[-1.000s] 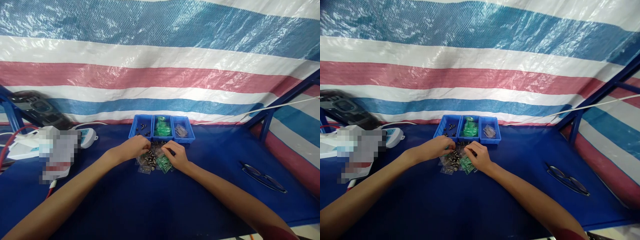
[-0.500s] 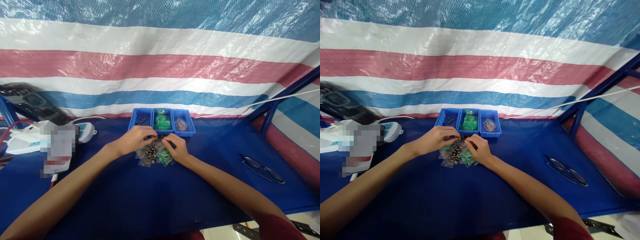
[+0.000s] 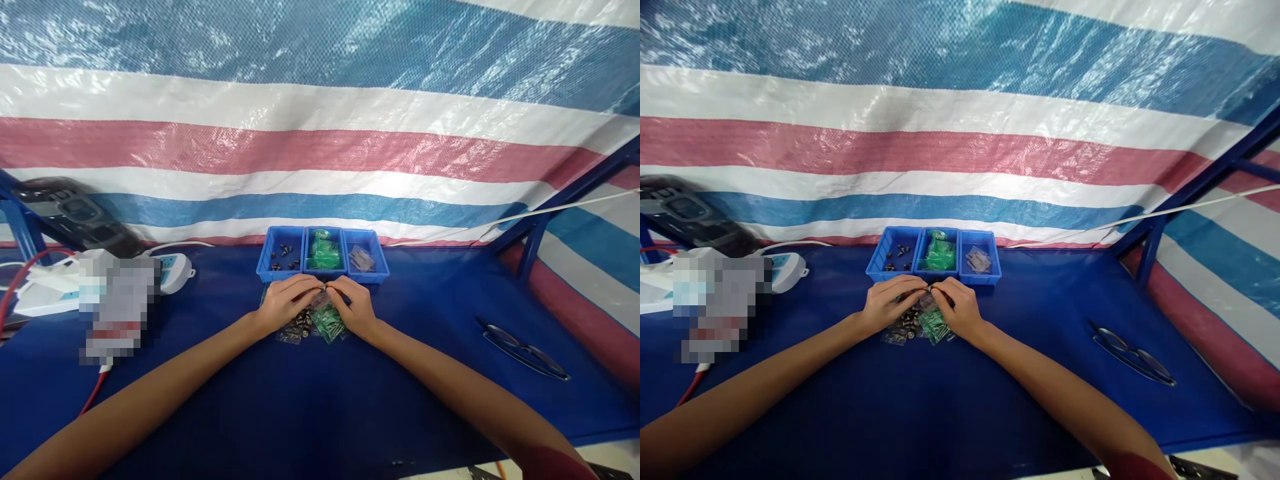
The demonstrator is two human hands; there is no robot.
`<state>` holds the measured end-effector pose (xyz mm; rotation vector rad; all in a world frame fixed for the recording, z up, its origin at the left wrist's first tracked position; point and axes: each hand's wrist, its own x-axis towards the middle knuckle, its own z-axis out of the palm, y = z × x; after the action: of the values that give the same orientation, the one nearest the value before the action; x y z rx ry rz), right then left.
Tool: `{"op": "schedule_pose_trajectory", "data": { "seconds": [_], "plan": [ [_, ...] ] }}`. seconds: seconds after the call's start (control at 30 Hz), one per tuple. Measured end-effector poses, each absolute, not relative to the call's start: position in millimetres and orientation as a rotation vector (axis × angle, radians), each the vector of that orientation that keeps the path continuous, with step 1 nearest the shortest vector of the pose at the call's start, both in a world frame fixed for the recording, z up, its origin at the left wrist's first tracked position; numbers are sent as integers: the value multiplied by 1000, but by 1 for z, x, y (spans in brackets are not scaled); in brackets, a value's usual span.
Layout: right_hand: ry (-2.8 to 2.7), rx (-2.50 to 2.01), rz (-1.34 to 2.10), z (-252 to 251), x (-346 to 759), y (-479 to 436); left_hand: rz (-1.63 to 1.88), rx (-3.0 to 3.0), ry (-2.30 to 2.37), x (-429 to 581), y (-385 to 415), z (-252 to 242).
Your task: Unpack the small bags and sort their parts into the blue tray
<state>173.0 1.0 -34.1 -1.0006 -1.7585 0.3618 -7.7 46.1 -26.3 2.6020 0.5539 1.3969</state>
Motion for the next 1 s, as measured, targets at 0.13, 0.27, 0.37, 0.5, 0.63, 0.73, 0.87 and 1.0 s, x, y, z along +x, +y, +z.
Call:
{"op": "schedule_pose_trajectory", "data": {
  "seconds": [0.13, 0.27, 0.37, 0.5, 0.63, 0.73, 0.87, 1.0],
  "plan": [
    [-1754, -1001, 386, -34, 173, 1, 1395, 2651, 566, -9, 45, -28],
    [-1754, -1000, 396, -35, 173, 1, 1391, 2678, 554, -9, 45, -30],
    [-1759, -997, 385, -35, 173, 1, 1397, 2672, 554, -8, 45, -31],
    [-1764, -1005, 382, -33, 173, 1, 1389, 2676, 574, -8, 44, -31],
    [-1768, -1010, 373, -32, 173, 0, 1382, 2689, 580, -9, 44, -31],
    [-1770, -1004, 374, -33, 173, -1, 1373, 2699, 580, -9, 43, -30],
    [-1765, -984, 366, -33, 173, -1, 1371, 2701, 585, -9, 43, -29],
    [-1767, -969, 367, -32, 172, -2, 1350, 2698, 608, -10, 43, -29]
  ]
}}
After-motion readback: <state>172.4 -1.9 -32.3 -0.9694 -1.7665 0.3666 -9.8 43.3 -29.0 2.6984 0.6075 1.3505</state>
